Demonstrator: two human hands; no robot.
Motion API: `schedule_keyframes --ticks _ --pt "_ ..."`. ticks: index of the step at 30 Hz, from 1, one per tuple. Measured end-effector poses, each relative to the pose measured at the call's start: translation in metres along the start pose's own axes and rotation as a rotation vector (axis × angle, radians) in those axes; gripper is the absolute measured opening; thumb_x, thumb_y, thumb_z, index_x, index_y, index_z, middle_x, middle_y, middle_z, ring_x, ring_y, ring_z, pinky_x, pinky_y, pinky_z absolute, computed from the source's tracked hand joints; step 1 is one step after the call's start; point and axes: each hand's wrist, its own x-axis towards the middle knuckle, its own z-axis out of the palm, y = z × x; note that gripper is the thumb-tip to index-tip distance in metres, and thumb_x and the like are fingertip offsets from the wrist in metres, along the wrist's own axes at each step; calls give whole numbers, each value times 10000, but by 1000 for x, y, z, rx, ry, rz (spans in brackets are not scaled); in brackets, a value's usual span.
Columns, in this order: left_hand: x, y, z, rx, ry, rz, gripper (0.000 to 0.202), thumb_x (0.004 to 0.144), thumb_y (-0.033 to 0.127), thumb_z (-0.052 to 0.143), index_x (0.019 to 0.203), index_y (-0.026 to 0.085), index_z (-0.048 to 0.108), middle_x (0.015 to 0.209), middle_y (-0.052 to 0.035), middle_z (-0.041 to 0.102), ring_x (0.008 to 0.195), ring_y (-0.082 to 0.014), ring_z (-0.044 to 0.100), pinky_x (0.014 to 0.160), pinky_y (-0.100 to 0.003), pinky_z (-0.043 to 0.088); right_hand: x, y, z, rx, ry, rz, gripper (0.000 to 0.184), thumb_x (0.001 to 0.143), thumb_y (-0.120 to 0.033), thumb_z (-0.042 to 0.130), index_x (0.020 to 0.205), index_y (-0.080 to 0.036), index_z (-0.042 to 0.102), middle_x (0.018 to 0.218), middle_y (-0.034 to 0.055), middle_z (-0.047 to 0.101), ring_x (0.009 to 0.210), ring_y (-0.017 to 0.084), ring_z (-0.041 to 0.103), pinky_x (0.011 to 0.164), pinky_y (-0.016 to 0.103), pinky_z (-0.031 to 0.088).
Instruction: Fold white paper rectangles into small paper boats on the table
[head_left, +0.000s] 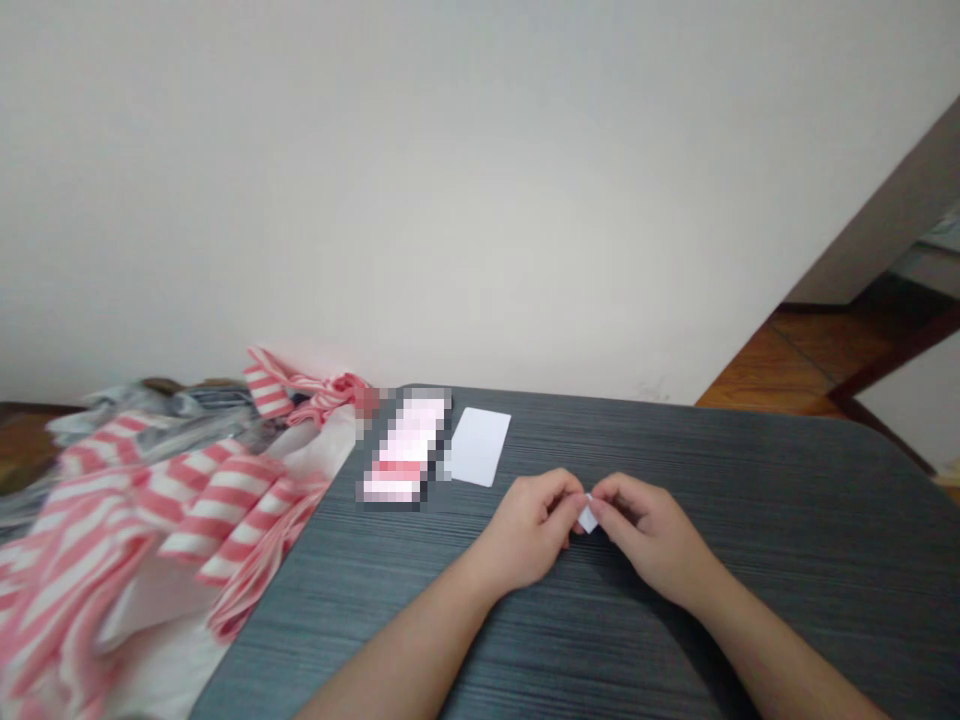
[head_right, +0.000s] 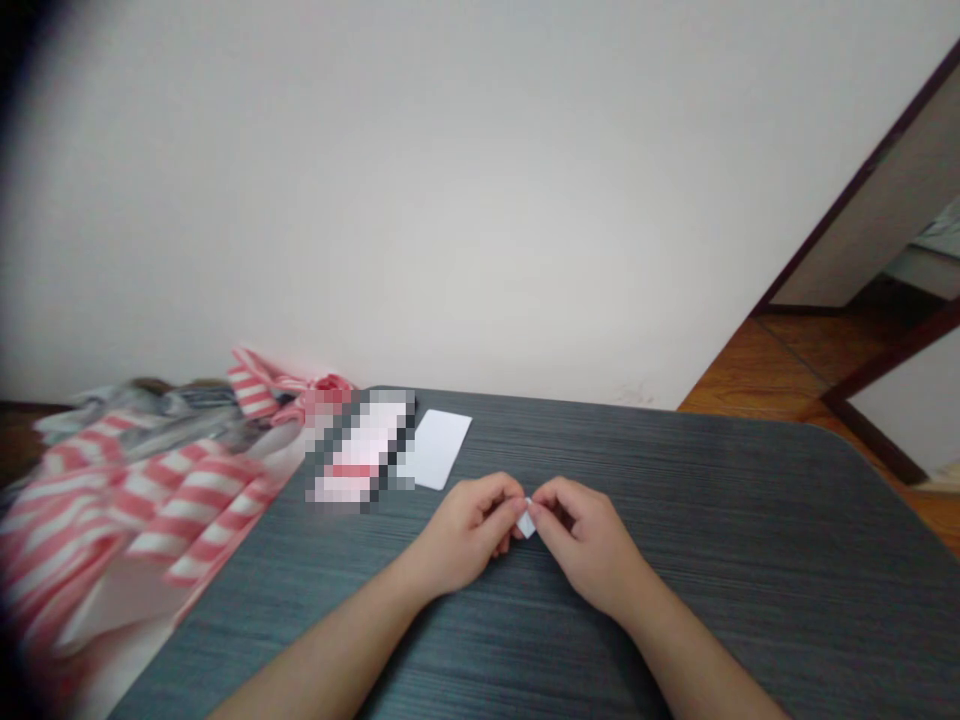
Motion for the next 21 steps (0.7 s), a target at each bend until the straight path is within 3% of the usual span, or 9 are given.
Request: schedule_keyframes --ticks 8,21 --pt "1 -2 1 29 2 12 316 949 389 465 792 162 617 658 2 615 567 -102 537 539 -204 368 0 1 -2 -26 47 22 217 915 -272 543 727 -198 620 614 -20 582 584 143 536 582 249 400" --pt "-1 4 0 11 24 25 325 949 344 466 730 160 620 563 26 547 518 -96 518 511 -197 357 -1 -3 -3 12 14 38 218 930 -274 522 752 -198 623 629 -12 622 620 154 586 619 262 422"
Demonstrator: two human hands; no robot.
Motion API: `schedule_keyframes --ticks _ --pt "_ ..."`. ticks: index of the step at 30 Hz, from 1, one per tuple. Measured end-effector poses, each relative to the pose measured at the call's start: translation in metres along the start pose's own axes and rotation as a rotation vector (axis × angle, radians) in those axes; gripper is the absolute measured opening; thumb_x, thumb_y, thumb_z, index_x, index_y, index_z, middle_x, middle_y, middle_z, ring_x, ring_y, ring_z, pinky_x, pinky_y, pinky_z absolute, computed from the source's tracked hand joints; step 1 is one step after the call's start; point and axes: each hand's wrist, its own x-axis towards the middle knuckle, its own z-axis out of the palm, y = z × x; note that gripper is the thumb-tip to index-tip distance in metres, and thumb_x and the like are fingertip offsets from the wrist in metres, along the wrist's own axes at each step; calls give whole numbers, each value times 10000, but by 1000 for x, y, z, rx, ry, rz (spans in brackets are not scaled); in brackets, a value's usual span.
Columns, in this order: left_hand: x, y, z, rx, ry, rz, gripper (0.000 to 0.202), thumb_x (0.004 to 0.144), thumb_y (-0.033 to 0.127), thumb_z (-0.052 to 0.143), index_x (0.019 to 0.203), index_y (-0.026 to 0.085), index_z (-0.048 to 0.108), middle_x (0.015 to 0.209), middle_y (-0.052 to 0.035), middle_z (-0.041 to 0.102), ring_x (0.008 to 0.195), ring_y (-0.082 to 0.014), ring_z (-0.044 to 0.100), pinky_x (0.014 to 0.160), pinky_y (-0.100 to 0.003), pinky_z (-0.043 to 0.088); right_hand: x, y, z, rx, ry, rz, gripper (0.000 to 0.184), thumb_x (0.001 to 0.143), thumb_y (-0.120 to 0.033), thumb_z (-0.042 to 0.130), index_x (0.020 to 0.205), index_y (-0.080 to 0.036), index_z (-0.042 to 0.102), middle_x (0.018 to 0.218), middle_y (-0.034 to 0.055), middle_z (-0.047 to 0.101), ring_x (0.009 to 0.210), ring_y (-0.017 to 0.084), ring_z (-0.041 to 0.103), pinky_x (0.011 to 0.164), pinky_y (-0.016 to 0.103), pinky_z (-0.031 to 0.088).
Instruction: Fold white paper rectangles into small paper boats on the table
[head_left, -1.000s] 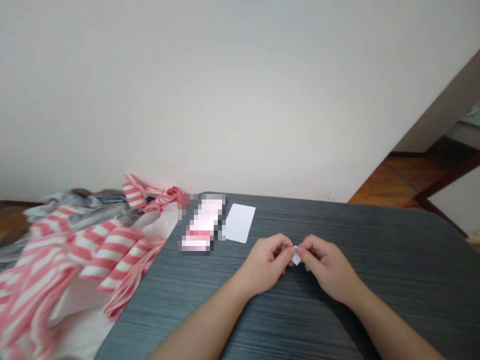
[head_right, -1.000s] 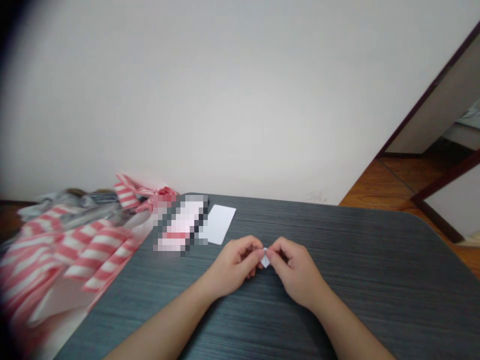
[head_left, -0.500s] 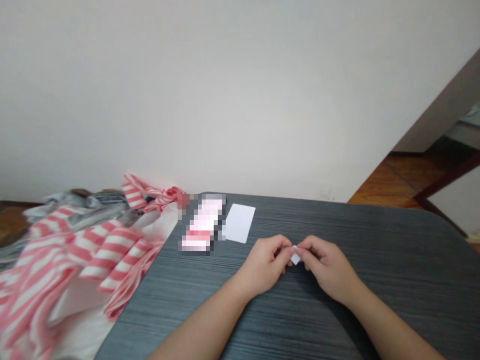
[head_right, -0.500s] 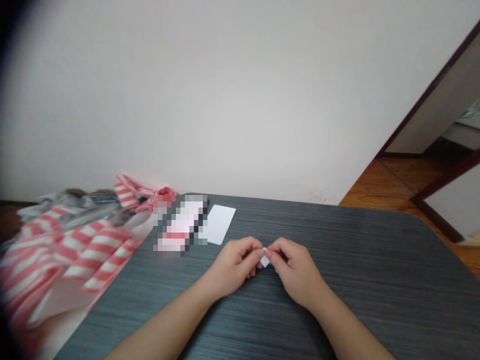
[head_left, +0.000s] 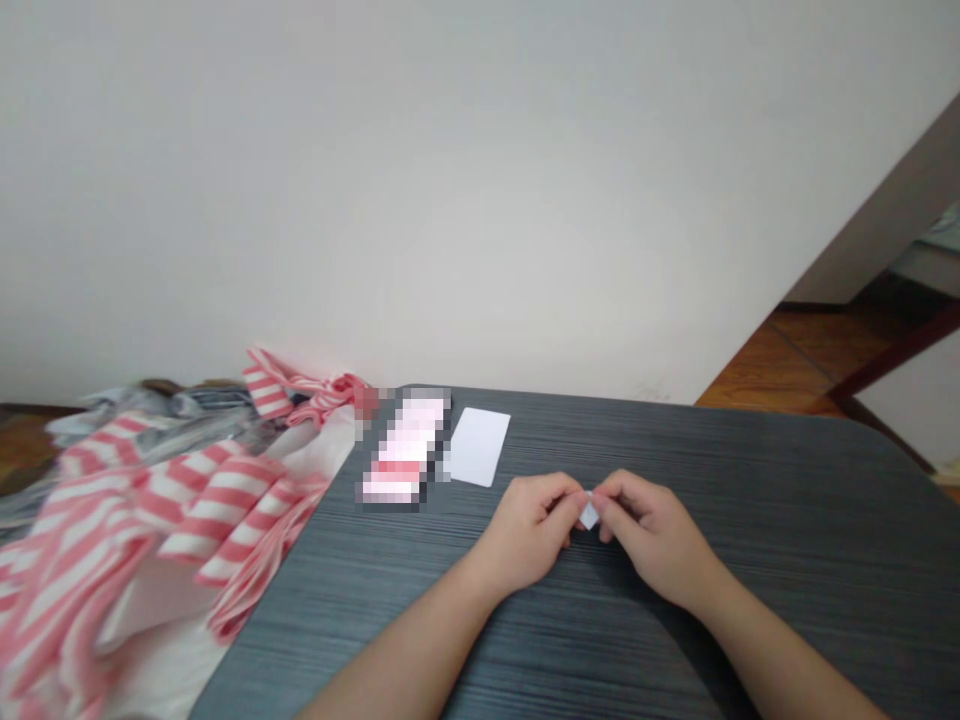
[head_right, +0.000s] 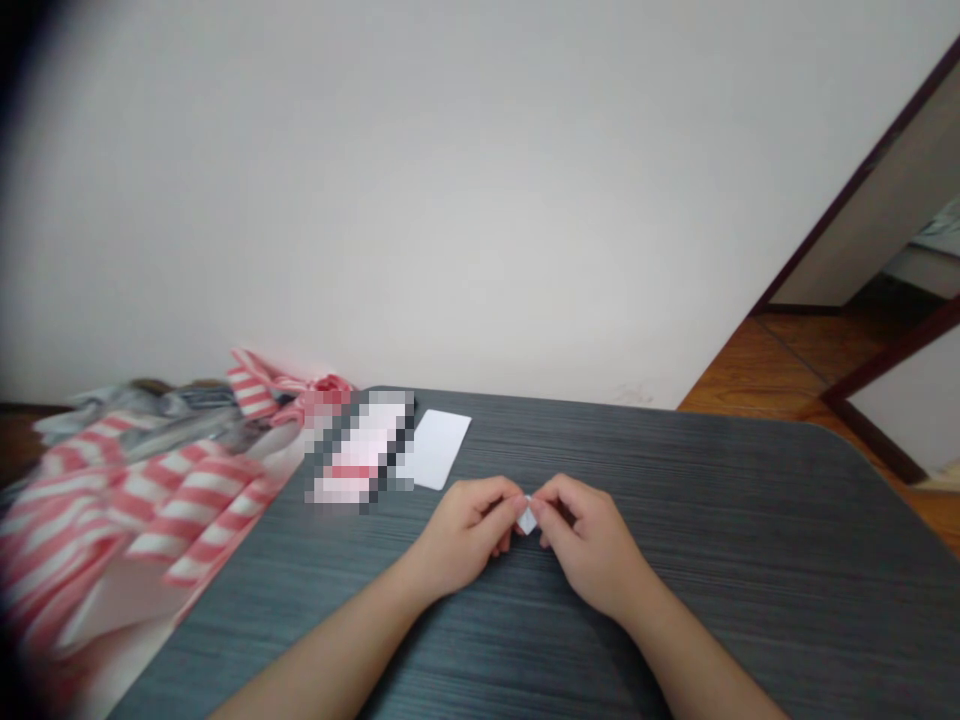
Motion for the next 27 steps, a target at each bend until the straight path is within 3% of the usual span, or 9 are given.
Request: schedule_keyframes --ticks 13,27 --pt "0 -2 1 -4 41 7 302 951 317 459 756 165 631 567 24 555 528 -95 521 529 -199 364 0 1 1 69 19 51 203 929 -296 526 785 -193 626 668 -2 634 654 163 602 642 274 437" --pt "5 -11 4 -211 163 -62 268 929 394 487 841 168 601 553 26 563 488 -108 530 489 -202 402 -2 8 2 142 111 48 172 933 -301 527 798 -203 571 655 -15 579 644 154 557 633 270 424"
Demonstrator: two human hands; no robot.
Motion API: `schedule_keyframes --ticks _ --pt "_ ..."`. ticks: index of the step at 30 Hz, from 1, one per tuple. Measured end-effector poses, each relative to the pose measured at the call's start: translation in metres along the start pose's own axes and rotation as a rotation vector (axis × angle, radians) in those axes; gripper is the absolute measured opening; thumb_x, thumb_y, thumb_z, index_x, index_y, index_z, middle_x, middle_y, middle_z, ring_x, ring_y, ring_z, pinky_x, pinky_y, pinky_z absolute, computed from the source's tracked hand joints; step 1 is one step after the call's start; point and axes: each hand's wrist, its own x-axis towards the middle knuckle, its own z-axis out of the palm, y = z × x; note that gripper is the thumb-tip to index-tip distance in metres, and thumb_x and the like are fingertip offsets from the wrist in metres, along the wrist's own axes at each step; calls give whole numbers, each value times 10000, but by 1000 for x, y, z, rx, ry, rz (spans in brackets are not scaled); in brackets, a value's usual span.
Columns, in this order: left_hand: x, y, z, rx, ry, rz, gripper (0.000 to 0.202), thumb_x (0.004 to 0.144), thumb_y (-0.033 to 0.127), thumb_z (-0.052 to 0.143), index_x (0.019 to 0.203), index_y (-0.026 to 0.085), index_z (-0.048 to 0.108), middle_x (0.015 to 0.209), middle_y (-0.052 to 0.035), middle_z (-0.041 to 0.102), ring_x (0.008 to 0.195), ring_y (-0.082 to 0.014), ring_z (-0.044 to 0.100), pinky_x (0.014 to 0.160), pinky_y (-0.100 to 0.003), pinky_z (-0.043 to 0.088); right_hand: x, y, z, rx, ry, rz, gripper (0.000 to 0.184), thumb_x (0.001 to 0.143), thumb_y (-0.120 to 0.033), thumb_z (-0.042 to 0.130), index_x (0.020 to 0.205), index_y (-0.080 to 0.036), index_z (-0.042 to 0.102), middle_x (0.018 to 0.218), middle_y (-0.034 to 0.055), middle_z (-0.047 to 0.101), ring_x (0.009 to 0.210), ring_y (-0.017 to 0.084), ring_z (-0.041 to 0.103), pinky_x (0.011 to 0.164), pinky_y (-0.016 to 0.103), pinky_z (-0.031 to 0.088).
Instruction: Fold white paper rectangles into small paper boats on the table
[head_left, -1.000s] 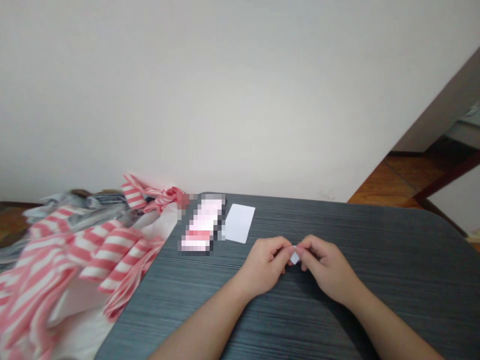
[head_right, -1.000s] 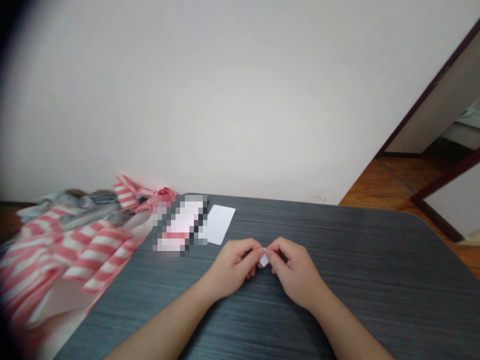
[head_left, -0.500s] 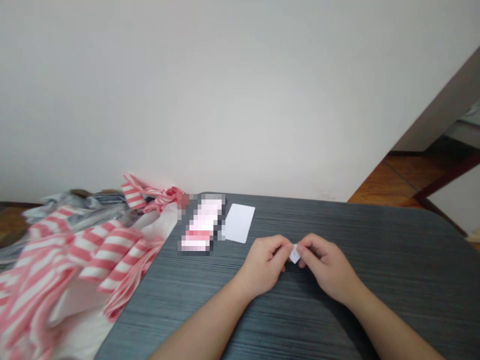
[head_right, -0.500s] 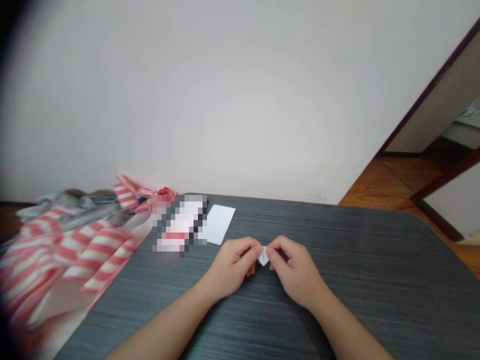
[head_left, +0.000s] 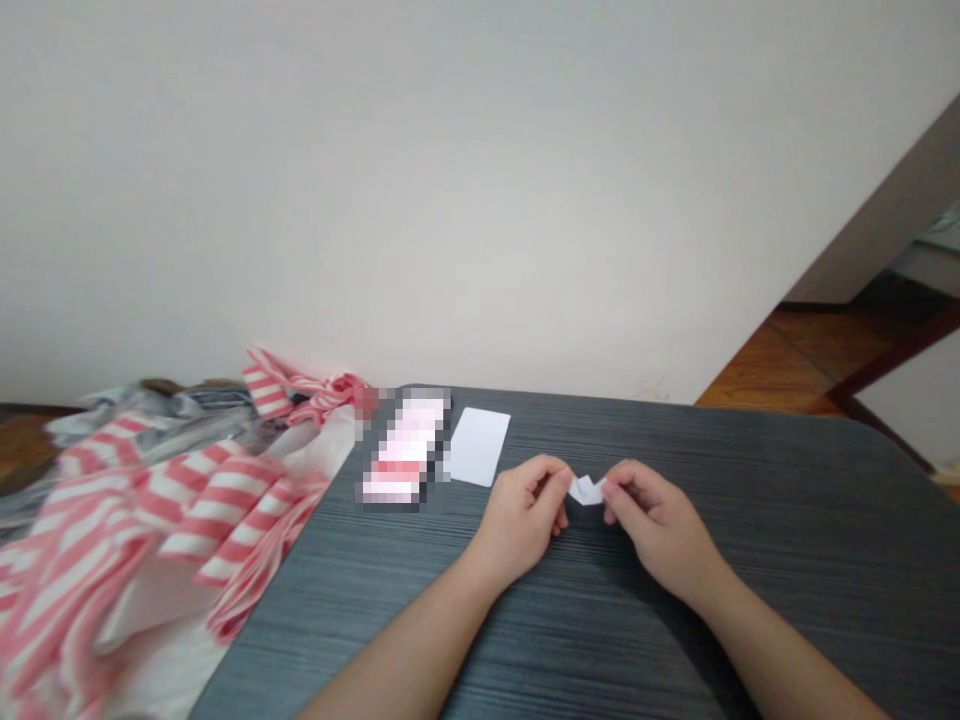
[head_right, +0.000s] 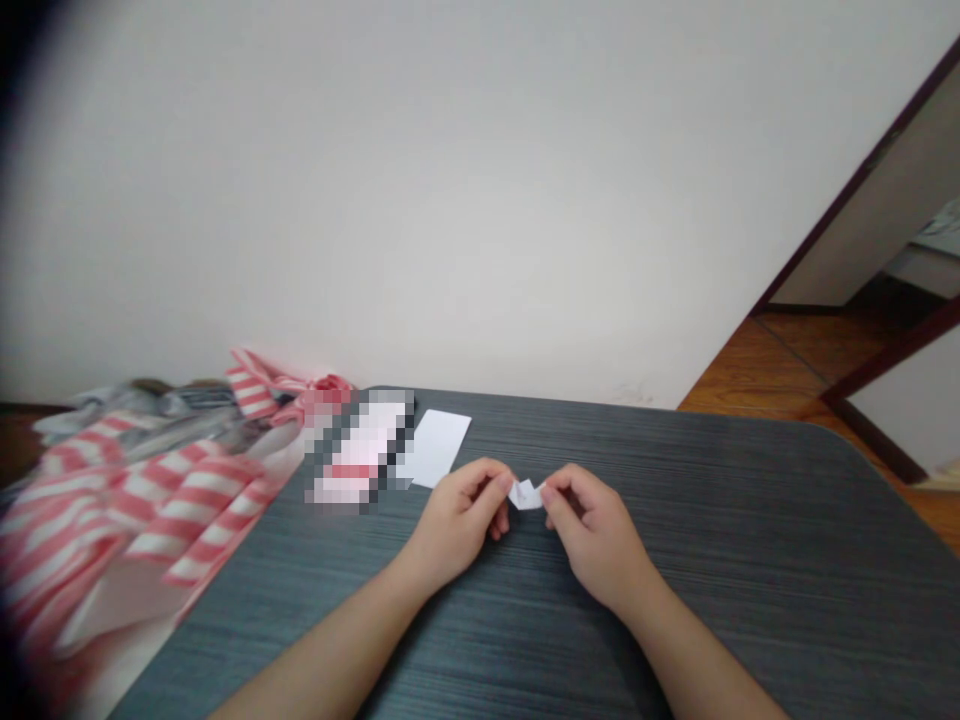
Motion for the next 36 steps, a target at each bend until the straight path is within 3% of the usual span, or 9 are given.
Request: schedule_keyframes --ticks 8,20,30,36 --pt "2 -1 2 -224 34 -28 219 916 402 526 919 186 494 516 59 553 438 -103 507 456 -197 392 -2 8 2 110 28 47 201 966 -372 495 891 -199 563 648 -4 630 528 126 519 486 237 362" --pt "3 0 3 -401 23 -1 252 890 418 564 916 188 465 509 48 598 413 -106 518 454 -202 397 -2 12 3 206 103 5 231 960 -418 508 963 -193 561 636 9 655 458 118 464 452 236 370" --pt "0 0 0 -342 -24 17 302 875 426 580 1007 158 534 561 27 607 479 -111 555 501 -218 433 -4 7 -3 -39 98 -129 172 971 -314 488 963 -203 620 681 16 659 605 154 592 577 266 449" --pt "1 3 1 -274 3 -17 219 881 365 571 895 147 577 538 26 597 456 -102 541 488 -211 428 -4 4 -3 -44 78 -138 161 974 -290 493 949 -206 628 685 8 657 626 151 596 625 274 455"
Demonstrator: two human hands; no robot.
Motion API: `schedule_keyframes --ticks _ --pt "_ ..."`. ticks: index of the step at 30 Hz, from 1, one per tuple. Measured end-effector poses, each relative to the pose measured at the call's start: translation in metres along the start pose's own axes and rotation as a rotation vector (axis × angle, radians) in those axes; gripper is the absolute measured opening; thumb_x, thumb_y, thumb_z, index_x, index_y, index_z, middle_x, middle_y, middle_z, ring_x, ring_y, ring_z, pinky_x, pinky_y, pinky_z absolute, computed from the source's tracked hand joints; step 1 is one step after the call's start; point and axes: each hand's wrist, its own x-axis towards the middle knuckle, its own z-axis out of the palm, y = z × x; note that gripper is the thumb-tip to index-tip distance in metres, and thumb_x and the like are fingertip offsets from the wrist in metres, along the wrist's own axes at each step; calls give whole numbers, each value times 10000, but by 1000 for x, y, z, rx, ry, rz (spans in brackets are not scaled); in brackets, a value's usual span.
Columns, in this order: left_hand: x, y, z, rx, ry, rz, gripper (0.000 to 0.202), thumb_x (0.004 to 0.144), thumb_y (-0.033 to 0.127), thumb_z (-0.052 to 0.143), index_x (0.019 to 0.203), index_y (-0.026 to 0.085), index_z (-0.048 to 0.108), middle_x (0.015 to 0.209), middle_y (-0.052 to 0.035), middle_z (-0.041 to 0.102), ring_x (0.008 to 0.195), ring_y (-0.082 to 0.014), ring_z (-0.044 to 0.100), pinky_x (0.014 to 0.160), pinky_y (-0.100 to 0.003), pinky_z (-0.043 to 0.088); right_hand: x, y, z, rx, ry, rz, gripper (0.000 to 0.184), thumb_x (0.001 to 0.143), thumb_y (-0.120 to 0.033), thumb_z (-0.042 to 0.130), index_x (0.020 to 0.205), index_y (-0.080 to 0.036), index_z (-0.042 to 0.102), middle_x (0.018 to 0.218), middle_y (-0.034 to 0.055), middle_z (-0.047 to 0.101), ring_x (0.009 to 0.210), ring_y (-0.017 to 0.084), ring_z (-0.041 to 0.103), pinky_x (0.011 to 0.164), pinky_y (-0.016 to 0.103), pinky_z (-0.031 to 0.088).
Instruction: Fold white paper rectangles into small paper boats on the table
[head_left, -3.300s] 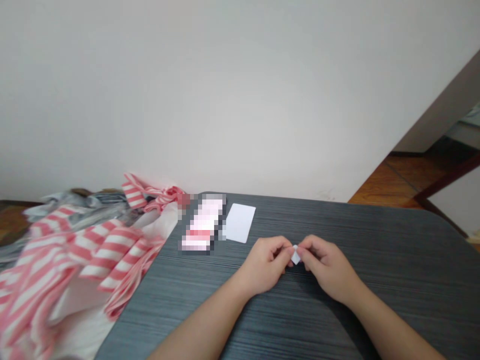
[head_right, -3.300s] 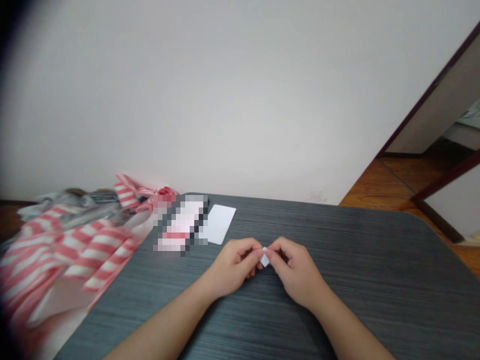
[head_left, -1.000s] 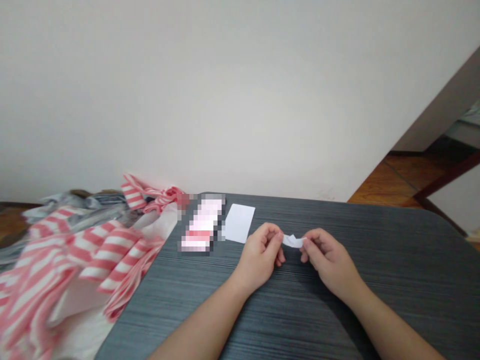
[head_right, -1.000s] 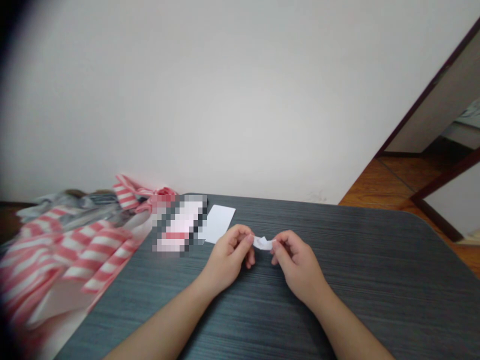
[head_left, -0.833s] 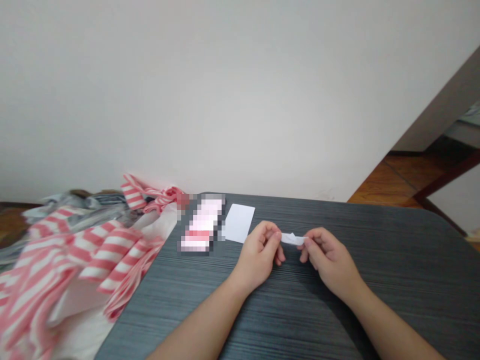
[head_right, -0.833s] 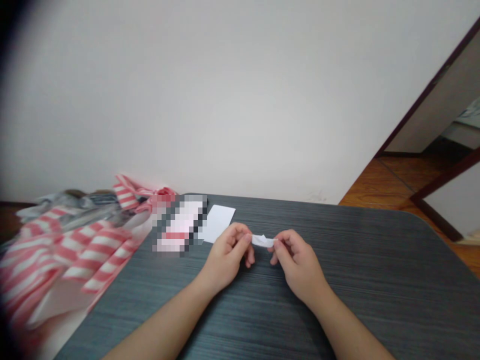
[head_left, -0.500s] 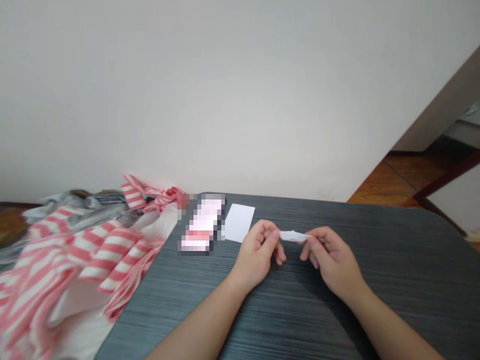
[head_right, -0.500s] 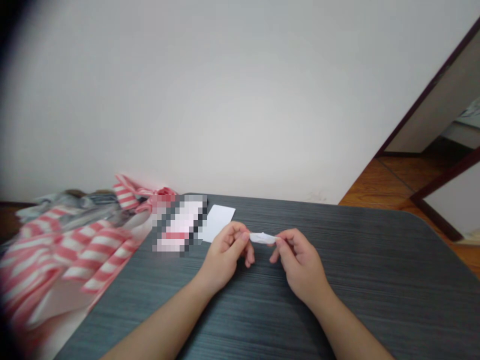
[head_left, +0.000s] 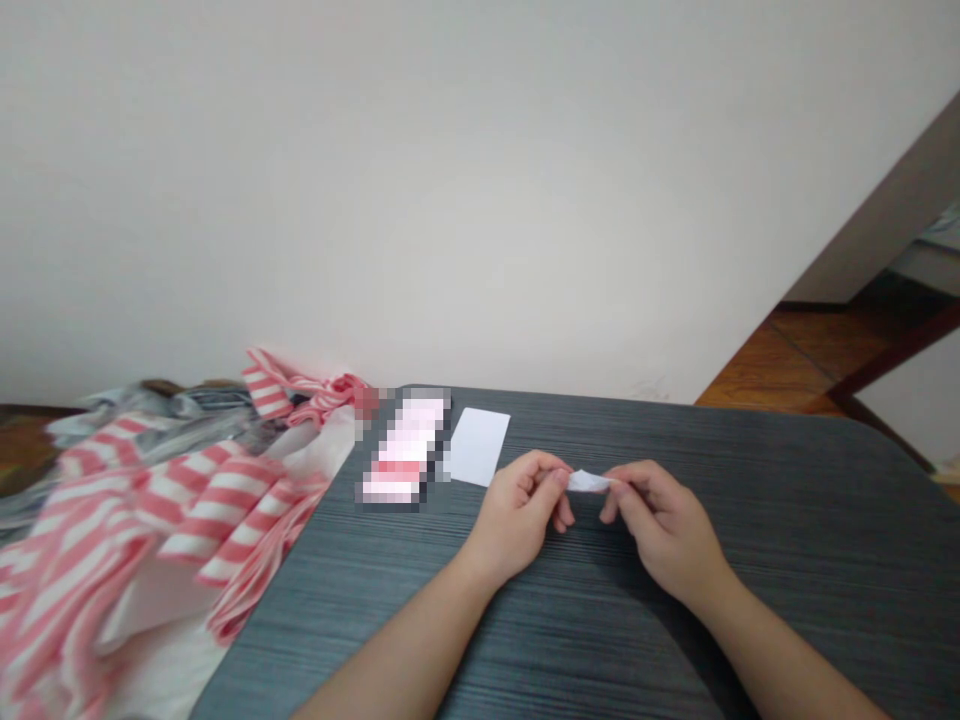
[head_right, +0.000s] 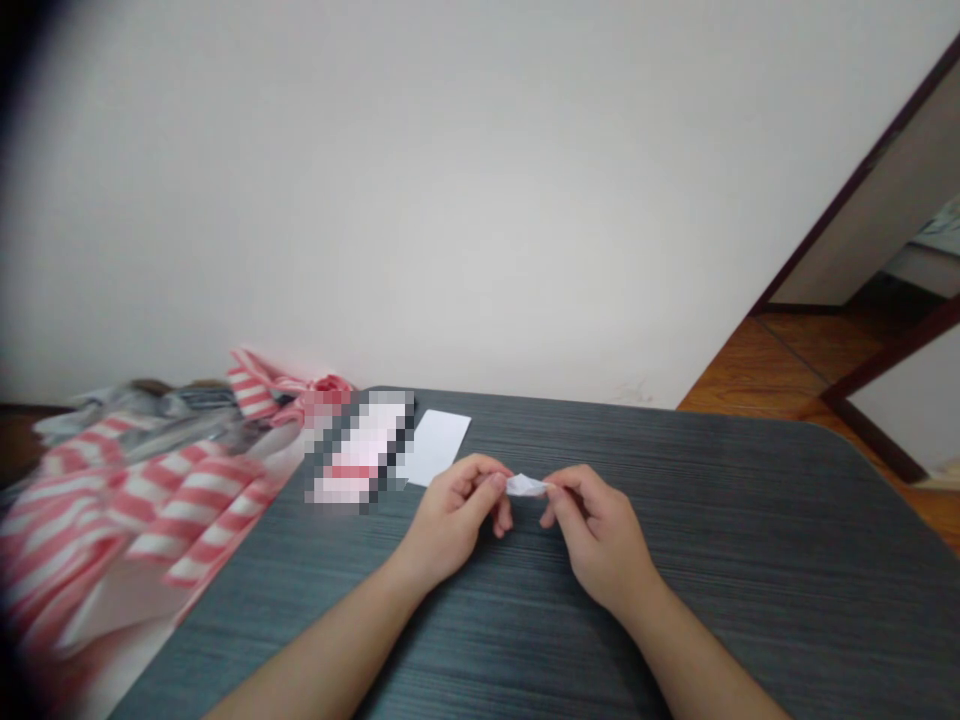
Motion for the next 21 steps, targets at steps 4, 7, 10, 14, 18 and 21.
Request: schedule_keyframes --ticks 4,7,10,14,18,21 --pt "1 -1 0 24 32 -1 194 899 343 537 890 152 574 535 27 602 454 -106 545 481 -208 426 -1 3 3 62 7 41 166 981 -312 489 953 -204 611 680 4 646 598 140 568 576 258 437" --pt "0 -2 -1 91 37 8 202 903 346 527 887 154 587 534 27 599 453 -106 544 475 -204 424 -1 6 4 101 -23 52 143 982 -297 482 995 -206 591 703 4 637 607 140 574 579 259 448" --pt "0 -1 -1 169 38 26 203 907 341 519 883 156 601 537 27 598 458 -107 548 480 -203 433 -1 7 5 142 -45 21 121 961 -262 511 1064 -222 559 783 18 641 706 161 623 640 276 489" --pt "-1 0 -3 287 28 60 204 916 327 508 878 161 620 549 24 606 479 -114 569 500 -208 455 1 6 5 71 -55 -99 167 910 -220 572 1075 -244 583 1075 84 625 816 181 632 618 275 504" --pt "-3 -2 -4 371 -11 94 217 933 321 489 892 169 638 586 17 623 529 -116 595 553 -212 477 4 4 4 -70 -108 -162 120 884 -199 604 993 -237 636 1167 90 578 590 103 559 562 276 498" --pt "-4 -3 -4 402 -28 110 230 944 319 473 910 173 647 608 13 630 550 -114 604 575 -213 480 5 3 4 -130 -115 -185 91 887 -198 606 953 -229 661 1130 88 591 570 100 539 574 287 496"
